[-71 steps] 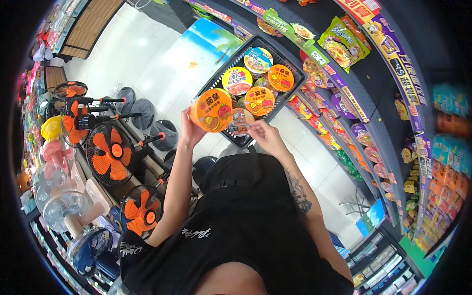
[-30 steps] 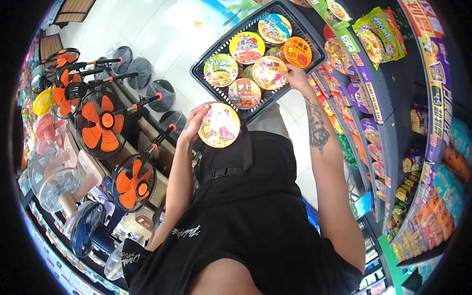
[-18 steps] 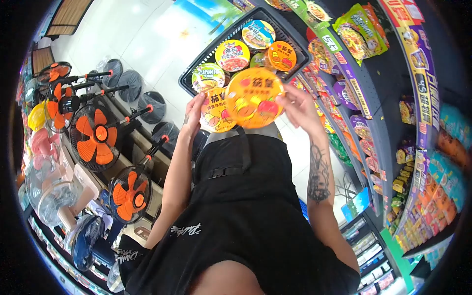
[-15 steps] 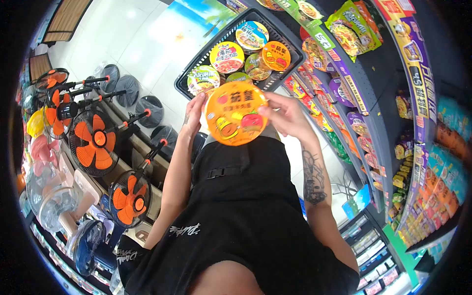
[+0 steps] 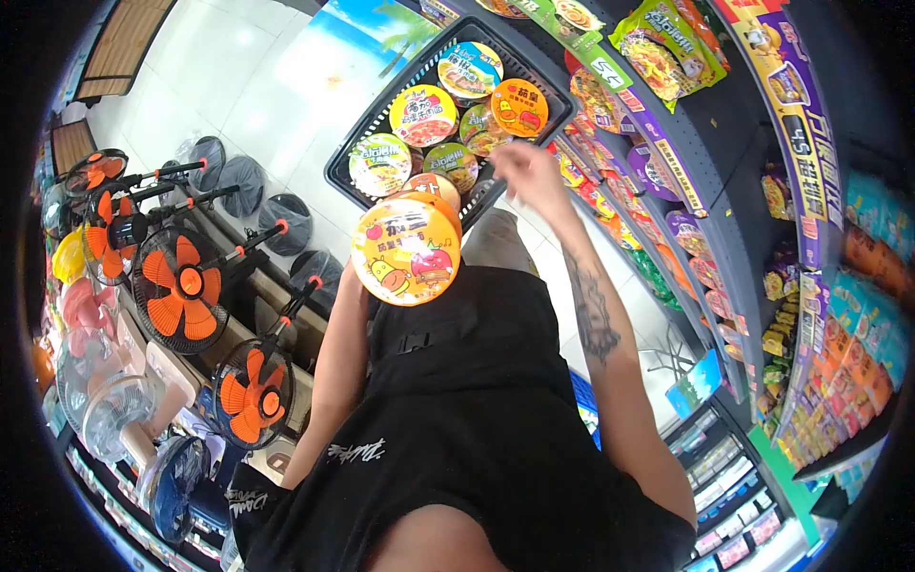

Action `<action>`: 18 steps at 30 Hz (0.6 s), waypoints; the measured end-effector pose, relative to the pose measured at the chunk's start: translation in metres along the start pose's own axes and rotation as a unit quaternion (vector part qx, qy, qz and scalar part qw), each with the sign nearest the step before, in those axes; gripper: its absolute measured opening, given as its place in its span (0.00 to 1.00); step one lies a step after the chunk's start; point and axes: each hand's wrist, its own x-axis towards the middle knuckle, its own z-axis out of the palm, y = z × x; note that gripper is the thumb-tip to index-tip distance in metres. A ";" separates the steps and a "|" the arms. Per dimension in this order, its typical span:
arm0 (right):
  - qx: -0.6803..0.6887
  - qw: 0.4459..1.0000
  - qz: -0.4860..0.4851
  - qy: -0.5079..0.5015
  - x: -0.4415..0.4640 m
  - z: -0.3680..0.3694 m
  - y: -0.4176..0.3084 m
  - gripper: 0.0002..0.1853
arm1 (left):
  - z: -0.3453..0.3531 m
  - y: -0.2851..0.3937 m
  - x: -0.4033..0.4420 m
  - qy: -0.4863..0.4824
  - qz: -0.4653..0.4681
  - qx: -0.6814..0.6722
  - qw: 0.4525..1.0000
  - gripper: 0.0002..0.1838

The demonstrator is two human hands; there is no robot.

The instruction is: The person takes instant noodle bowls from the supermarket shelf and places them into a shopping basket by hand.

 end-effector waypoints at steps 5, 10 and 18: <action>-0.321 0.921 -0.111 0.190 0.124 -0.040 0.092 0.25 | -0.008 -0.003 0.000 -0.010 0.010 -0.012 1.000 0.18; -0.276 0.945 0.171 0.036 0.153 -0.039 0.077 0.40 | -0.017 -0.006 -0.007 0.015 0.015 -0.008 1.000 0.18; -0.376 0.910 0.147 0.091 0.155 -0.025 0.098 0.54 | -0.026 -0.021 -0.018 0.028 0.034 -0.014 0.999 0.18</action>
